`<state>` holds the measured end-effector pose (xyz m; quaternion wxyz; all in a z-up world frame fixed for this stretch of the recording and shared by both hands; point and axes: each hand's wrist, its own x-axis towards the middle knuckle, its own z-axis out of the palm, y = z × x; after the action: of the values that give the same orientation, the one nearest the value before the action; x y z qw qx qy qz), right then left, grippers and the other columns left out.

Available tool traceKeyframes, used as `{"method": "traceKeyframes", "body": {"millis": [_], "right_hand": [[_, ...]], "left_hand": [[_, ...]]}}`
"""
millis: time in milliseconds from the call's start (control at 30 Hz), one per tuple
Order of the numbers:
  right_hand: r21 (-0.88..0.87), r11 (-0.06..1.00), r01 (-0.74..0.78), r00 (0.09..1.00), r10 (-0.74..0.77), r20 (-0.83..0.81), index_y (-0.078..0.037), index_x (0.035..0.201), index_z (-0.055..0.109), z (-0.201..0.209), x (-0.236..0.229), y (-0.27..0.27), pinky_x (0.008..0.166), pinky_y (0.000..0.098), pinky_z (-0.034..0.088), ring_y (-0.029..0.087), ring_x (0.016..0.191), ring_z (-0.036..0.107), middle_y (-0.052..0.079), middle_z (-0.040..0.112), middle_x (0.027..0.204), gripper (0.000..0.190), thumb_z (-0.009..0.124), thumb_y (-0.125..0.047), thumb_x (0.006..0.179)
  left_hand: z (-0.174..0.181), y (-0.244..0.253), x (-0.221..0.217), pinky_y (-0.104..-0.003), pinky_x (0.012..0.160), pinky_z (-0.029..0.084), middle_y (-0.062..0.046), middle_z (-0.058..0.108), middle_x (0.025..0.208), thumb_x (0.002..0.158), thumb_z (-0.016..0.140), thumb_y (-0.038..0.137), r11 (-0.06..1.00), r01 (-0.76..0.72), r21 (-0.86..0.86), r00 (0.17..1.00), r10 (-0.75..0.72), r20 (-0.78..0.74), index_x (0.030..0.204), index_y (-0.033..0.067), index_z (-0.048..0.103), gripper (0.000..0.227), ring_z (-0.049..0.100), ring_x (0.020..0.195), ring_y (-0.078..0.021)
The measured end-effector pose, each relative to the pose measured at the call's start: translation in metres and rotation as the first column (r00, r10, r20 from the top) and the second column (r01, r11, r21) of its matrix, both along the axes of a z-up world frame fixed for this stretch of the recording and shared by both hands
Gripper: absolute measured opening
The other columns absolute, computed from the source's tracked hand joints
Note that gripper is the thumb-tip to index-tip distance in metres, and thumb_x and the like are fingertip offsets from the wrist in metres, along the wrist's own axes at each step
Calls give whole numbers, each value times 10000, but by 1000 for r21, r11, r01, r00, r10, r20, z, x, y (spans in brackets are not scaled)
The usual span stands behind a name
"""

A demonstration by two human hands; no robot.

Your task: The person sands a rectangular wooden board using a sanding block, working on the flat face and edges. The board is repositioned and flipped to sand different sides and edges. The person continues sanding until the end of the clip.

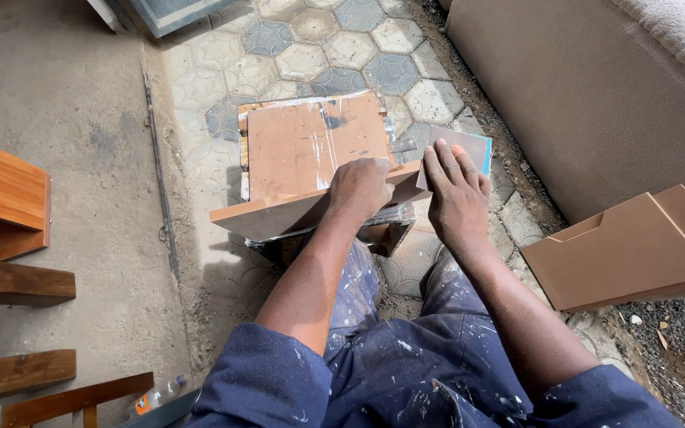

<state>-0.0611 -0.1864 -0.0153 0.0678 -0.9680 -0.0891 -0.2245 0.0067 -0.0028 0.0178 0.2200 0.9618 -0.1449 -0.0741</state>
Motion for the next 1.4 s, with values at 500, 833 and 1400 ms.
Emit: {"method": "traceKeyframes", "body": {"millis": [500, 833, 1400], "right_hand": [[59, 954, -293, 956, 293, 9, -253, 1605, 332, -1, -32, 112, 1078, 372, 300, 223, 1522, 302, 10, 318, 1682, 708, 478, -64, 938], [-29, 995, 90, 987, -93, -131, -124, 1545, 475, 27, 2, 65, 978, 423, 407, 327, 1402, 384, 127, 454, 1594, 690, 520, 57, 880], [87, 989, -121, 986, 130, -104, -52, 1575, 430, 16, 32, 7, 1232, 478, 262, 382, 1492, 336, 202, 412, 1608, 745, 440, 135, 854]], "left_hand": [[33, 110, -71, -538, 858, 588, -191, 783, 944, 871, 721, 336, 960, -249, 128, 966, 237, 101, 1097, 112, 795, 327, 752, 982, -399], [11, 72, -37, -527, 788, 600, -165, 774, 838, 859, 655, 248, 962, -250, 107, 967, 243, 72, 958, 109, 809, 230, 770, 915, -378], [33, 58, -54, -554, 807, 610, -209, 767, 836, 876, 639, 175, 965, -256, 61, 966, 252, 59, 930, 41, 798, 214, 767, 901, -415]]}}
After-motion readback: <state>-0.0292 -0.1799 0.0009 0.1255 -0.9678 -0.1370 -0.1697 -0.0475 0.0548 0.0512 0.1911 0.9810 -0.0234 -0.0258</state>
